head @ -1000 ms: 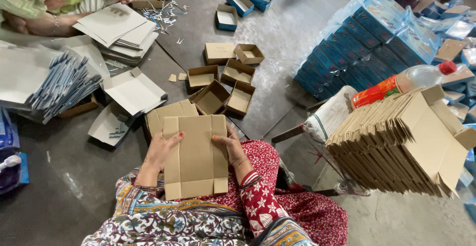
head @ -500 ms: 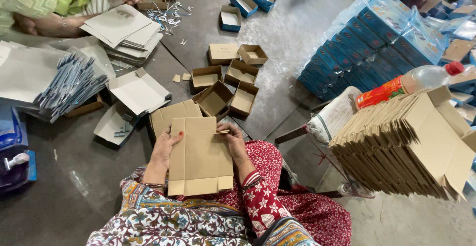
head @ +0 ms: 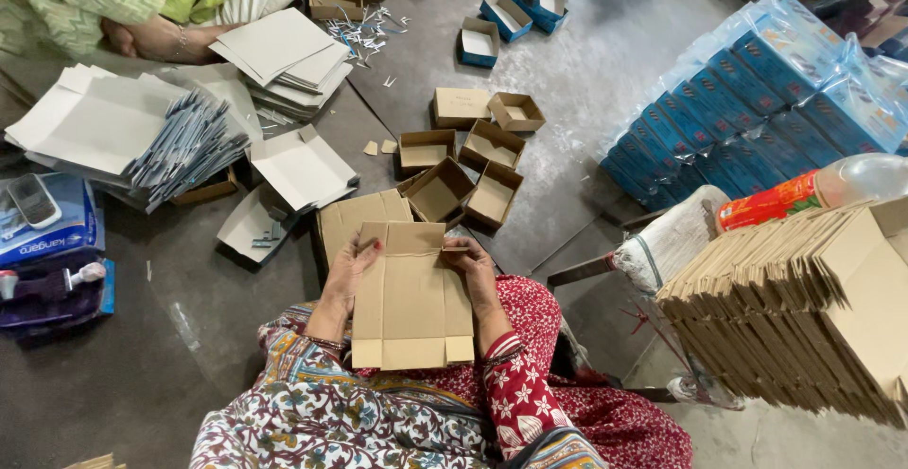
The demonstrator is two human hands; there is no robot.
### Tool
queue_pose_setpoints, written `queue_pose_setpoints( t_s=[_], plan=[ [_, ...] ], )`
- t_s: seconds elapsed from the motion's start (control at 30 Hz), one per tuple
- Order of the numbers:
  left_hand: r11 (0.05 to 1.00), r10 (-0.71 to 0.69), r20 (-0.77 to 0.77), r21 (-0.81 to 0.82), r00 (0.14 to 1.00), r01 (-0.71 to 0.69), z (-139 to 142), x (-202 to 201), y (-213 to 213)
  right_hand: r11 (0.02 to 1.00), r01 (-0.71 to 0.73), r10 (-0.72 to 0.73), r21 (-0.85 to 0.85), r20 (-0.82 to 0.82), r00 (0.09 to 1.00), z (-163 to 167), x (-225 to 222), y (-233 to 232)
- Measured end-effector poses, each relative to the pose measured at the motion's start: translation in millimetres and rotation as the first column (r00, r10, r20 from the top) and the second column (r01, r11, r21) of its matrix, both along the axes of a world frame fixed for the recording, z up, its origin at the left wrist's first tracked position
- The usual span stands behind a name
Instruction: The person sits on the floor and folds flat cardboard sheets into small rectangular boxes. They repeatedly pick up a sheet, fold the side flaps, and place the finished box on a growing pile. Another person works nearby with similar materials.
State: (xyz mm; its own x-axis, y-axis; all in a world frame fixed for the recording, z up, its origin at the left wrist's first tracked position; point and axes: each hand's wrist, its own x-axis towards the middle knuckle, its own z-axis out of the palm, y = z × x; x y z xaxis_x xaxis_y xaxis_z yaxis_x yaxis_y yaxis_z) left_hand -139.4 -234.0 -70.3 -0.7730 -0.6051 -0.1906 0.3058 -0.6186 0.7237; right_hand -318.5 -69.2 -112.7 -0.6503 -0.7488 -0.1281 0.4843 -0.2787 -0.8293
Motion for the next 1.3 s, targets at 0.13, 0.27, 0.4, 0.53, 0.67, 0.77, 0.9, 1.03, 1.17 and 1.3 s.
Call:
queue_pose_setpoints(
  t_s=[0.13, 0.27, 0.4, 0.53, 0.67, 0.77, 0.9, 1.03, 1.17, 1.3],
  plan=[
    [0.999, 0.01, 0.116, -0.053, 0.993, -0.004, 6, 0, -5, 1.0, -0.027, 0.027, 0.0, 0.043, 0.999, 13, 10, 5],
    [0.997, 0.001, 0.121, -0.08, 0.993, 0.009, 2, -1, -11, 0.984, -0.08, 0.068, -0.16, -0.084, 0.994, 19, 13, 8],
    [0.998, -0.054, 0.023, -0.021, 0.998, 0.054, -2, -1, -7, 0.977, -0.082, 0.069, -0.194, -0.076, 0.995, 12, 8, 8],
    [0.997, 0.019, -0.113, 0.074, 0.993, -0.011, 3, 1, 2, 0.997, 0.076, -0.075, -0.021, 0.033, 0.997, 4, 3, 5],
    [0.983, 0.068, -0.125, 0.18, 0.99, -0.045, 8, 8, 7, 0.995, 0.101, -0.101, 0.017, 0.054, 0.993, 8, 1, 0],
    [0.98, -0.026, -0.185, 0.19, 0.982, 0.061, 6, 11, 8, 0.999, 0.036, -0.035, -0.013, 0.059, 0.998, 15, 1, -2],
    [0.998, -0.061, -0.166, -0.011, 0.984, 0.06, 6, 8, 2, 1.0, -0.009, 0.01, 0.008, -0.063, 0.998, 21, 4, -3],
    [0.939, -0.061, 0.233, -0.317, 0.97, 0.135, 13, 5, -3, 0.996, -0.082, 0.088, 0.045, -0.149, 0.985, 18, 13, -3],
    [0.655, 0.1, 0.454, -0.7, 0.885, 0.284, 10, 6, 11, 0.971, -0.188, 0.231, 0.149, -0.375, 0.898, 18, 25, -5],
    [0.771, 0.059, 0.376, -0.605, 0.925, 0.196, -1, 11, 18, 0.985, -0.148, 0.169, 0.088, -0.34, 0.925, 36, 38, 2]
  ],
)
